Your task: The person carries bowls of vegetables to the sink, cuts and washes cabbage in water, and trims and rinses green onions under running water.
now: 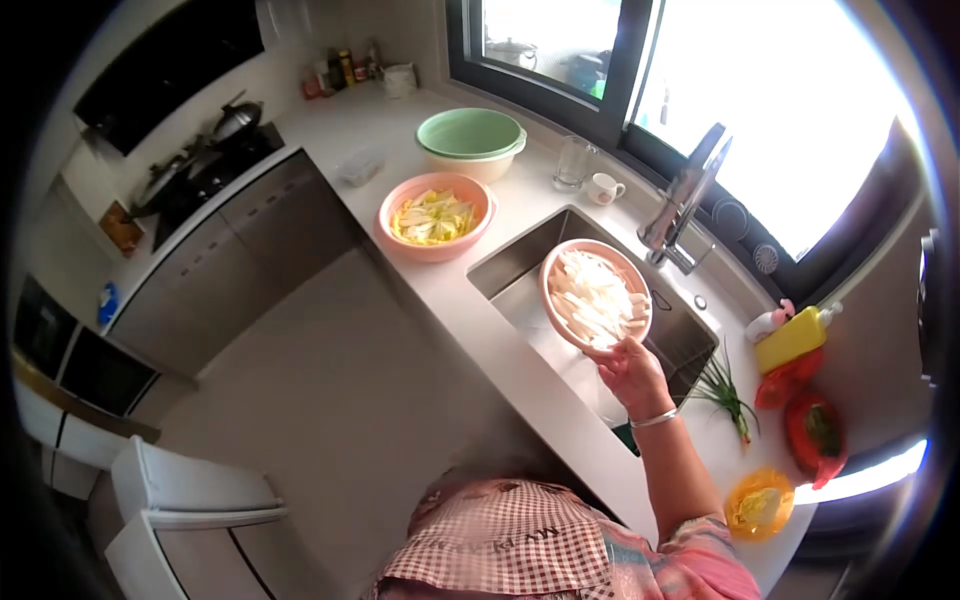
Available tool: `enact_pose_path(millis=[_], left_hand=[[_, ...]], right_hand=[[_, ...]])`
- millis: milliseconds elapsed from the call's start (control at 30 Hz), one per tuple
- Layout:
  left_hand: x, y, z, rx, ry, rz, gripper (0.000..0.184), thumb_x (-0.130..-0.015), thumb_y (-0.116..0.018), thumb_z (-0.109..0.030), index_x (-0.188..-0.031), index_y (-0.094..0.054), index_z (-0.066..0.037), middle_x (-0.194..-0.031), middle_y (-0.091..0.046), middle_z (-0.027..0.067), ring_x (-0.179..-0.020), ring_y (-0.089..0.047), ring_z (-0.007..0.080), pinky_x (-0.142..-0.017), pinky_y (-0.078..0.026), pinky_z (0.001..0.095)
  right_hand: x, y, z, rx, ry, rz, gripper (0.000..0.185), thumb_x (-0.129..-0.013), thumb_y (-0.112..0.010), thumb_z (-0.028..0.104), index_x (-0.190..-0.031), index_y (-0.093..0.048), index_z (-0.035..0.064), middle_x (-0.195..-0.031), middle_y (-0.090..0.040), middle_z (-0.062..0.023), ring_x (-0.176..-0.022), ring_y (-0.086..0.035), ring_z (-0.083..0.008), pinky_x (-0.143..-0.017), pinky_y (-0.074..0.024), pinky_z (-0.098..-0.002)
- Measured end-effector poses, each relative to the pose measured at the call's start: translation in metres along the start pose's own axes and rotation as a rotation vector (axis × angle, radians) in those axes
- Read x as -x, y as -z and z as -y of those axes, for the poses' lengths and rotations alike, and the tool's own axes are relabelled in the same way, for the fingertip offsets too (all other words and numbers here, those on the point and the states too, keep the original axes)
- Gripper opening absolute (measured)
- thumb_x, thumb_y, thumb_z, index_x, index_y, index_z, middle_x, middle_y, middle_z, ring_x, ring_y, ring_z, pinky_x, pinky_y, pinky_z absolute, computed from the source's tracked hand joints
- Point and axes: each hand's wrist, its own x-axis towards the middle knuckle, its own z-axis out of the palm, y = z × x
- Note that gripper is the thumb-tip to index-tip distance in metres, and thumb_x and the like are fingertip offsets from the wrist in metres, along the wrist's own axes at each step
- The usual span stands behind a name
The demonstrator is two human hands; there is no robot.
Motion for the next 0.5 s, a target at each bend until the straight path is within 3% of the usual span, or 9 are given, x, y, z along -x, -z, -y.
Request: enact_pose_path(millis=[100, 133, 167, 200, 267, 333, 400, 500], left_hand=[[-0.056, 0.086, -0.063, -0.096, -0.227, -0.151, 0.052, -0.093, -0.067, -0.038, -0.133, -0.059, -0.006, -0.097, -0.072, 0.0151, -0.09, -0.07, 0.031, -0.08, -0.055, 0.0412], [-0.072, 0.117, -0.099, 0.067, -0.296, -0.21, 0.052, -0.093, -0.067, -0.038, -0.133, -0.059, -0.006, -0.096, -0.072, 0.0151, -0.089, -0.07, 0.0309, -0.079, -0.056, 0.0412], [-0.051, 0.174, -0.169, 0.352, -0.288, -0.168, 0.056, -0.096, -0.065, -0.036, -0.14, -0.051, -0.005, -0.085, -0.068, 0.0101, -0.073, -0.066, 0.0198, -0.066, -0.054, 0.0344], [-0.042, 0.214, -0.222, 0.674, -0.457, -0.133, 0.058, -0.099, -0.062, -0.036, -0.146, -0.045, -0.008, -0.081, -0.061, 0.0032, -0.065, -0.059, 0.0106, -0.057, -0.05, 0.0267], [-0.02, 0.288, -0.312, 0.786, -0.652, -0.07, 0.069, -0.101, -0.059, -0.041, -0.156, -0.028, -0.015, -0.104, -0.062, 0.0052, -0.073, -0.064, 0.0113, -0.054, -0.048, 0.0218], [-0.016, 0.335, -0.388, 0.805, -0.743, -0.065, 0.074, -0.1, -0.056, -0.048, -0.159, -0.022, -0.019, -0.112, -0.06, 0.0086, -0.075, -0.066, 0.0127, -0.055, -0.05, 0.0224], [-0.024, 0.36, -0.447, 0.887, -0.693, -0.044, 0.081, -0.096, -0.056, -0.059, -0.157, -0.022, -0.017, -0.116, -0.058, 0.0114, -0.073, -0.068, 0.0152, -0.054, -0.052, 0.025], [-0.042, 0.387, -0.507, 0.844, -0.535, 0.141, 0.082, -0.091, -0.059, -0.065, -0.15, -0.034, -0.015, -0.112, -0.062, 0.0124, -0.069, -0.069, 0.018, -0.051, -0.054, 0.0282]], right_hand=[[-0.03, -0.041, 0.01, -0.046, -0.047, -0.049, 0.012, -0.094, -0.046, 0.009, -0.101, -0.049, 0.0006, -0.094, -0.069, -0.0221, -0.079, -0.073, -0.0307, -0.058, -0.061, -0.0336], [-0.041, -0.051, 0.012, -0.057, -0.065, -0.056, 0.012, -0.094, -0.046, 0.009, -0.101, -0.05, 0.0003, -0.093, -0.069, -0.0225, -0.078, -0.073, -0.0302, -0.058, -0.0612, -0.0334], [-0.052, -0.064, 0.016, -0.07, -0.086, -0.064, 0.012, -0.095, -0.046, 0.01, -0.101, -0.05, 0.0, -0.092, -0.07, -0.0229, -0.078, -0.073, -0.0296, -0.058, -0.0614, -0.0331], [-0.06, -0.073, 0.019, -0.068, -0.076, -0.08, 0.013, -0.095, -0.045, 0.01, -0.101, -0.05, -0.0001, -0.092, -0.07, -0.0225, -0.077, -0.073, -0.029, -0.058, -0.0615, -0.0331], [-0.075, -0.088, 0.021, -0.072, -0.076, -0.125, 0.014, -0.096, -0.045, 0.012, -0.101, -0.05, -0.0002, -0.092, -0.07, -0.0217, -0.076, -0.073, -0.0278, -0.058, -0.0617, -0.033], [-0.084, -0.108, 0.02, -0.082, -0.063, -0.155, 0.014, -0.097, -0.044, 0.012, -0.103, -0.05, -0.0001, -0.092, -0.07, -0.0211, -0.075, -0.073, -0.0272, -0.058, -0.0616, -0.0329], [-0.093, -0.117, 0.017, -0.074, -0.049, -0.198, 0.015, -0.095, -0.046, 0.01, -0.105, -0.05, -0.0006, -0.092, -0.07, -0.0205, -0.074, -0.073, -0.0256, -0.058, -0.0616, -0.0329], [-0.119, -0.105, 0.014, -0.092, -0.092, -0.155, 0.018, -0.092, -0.049, 0.006, -0.108, -0.05, -0.0018, -0.092, -0.07, -0.0195, -0.072, -0.072, -0.0228, -0.057, -0.0616, -0.032]])
